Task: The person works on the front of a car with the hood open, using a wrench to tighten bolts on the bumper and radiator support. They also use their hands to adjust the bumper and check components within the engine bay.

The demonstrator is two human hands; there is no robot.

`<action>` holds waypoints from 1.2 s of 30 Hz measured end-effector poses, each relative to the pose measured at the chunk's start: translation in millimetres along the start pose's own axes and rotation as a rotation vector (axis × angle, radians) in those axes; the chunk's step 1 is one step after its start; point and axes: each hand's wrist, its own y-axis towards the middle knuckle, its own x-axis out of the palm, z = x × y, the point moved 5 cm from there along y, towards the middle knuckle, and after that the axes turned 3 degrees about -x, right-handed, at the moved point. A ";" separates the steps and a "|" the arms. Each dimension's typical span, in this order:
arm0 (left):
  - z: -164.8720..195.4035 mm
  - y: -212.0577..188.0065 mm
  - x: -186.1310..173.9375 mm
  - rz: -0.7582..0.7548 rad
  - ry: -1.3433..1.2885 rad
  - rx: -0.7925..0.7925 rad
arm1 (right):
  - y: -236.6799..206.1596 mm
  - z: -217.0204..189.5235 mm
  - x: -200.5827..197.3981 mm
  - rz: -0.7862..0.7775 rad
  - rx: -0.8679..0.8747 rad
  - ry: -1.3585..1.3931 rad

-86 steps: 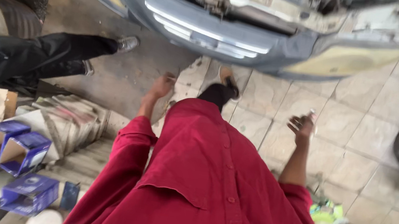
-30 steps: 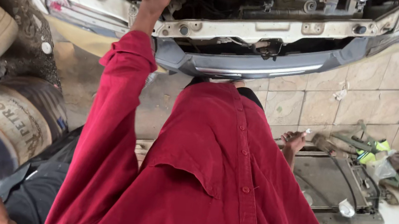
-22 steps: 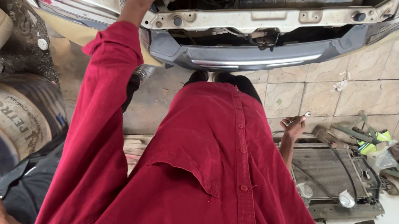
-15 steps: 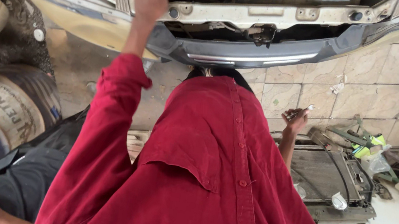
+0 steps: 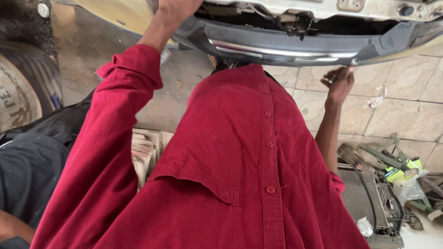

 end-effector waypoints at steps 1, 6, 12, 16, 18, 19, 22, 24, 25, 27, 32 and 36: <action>0.7 -1.7 0.1 0.024 -0.031 -0.045 | 2.3 -1.3 3.5 -0.010 0.010 -0.020; 26.6 -20.6 -21.7 0.720 0.146 0.010 | 0.3 0.3 38.1 -0.279 0.074 -0.202; 29.4 -16.1 -18.0 0.600 0.100 -0.047 | -17.0 -18.9 90.6 -0.477 -0.275 -0.642; 28.7 -20.3 -18.6 0.612 0.071 -0.048 | -14.7 -38.3 113.3 -0.366 -0.399 -0.818; 31.0 -23.3 -18.6 0.644 0.063 -0.037 | -15.0 -47.8 119.0 -0.368 -0.481 -0.820; 33.2 -25.5 -19.5 0.686 0.080 -0.019 | -14.9 -49.7 117.3 -0.357 -0.448 -0.790; 33.1 -24.8 -19.0 0.652 0.089 -0.031 | -15.8 -52.0 122.9 -0.419 -0.346 -0.762; 29.7 -20.1 -14.3 0.475 0.068 -0.090 | -21.7 -47.7 136.1 -0.586 -0.245 -0.828; 27.7 -17.5 -10.2 0.342 0.051 -0.134 | -25.5 -51.7 145.0 -0.610 -0.334 -0.882; 26.8 -15.6 -6.9 0.186 0.060 -0.190 | -32.2 -60.3 169.7 -0.656 -0.525 -0.982; 35.5 -16.2 -9.0 -0.058 0.062 -0.364 | -40.4 -85.2 228.4 -0.604 -0.869 -1.111; 41.2 -15.3 -19.2 -0.065 0.062 -0.403 | -45.1 -106.8 258.3 -0.598 -1.050 -1.180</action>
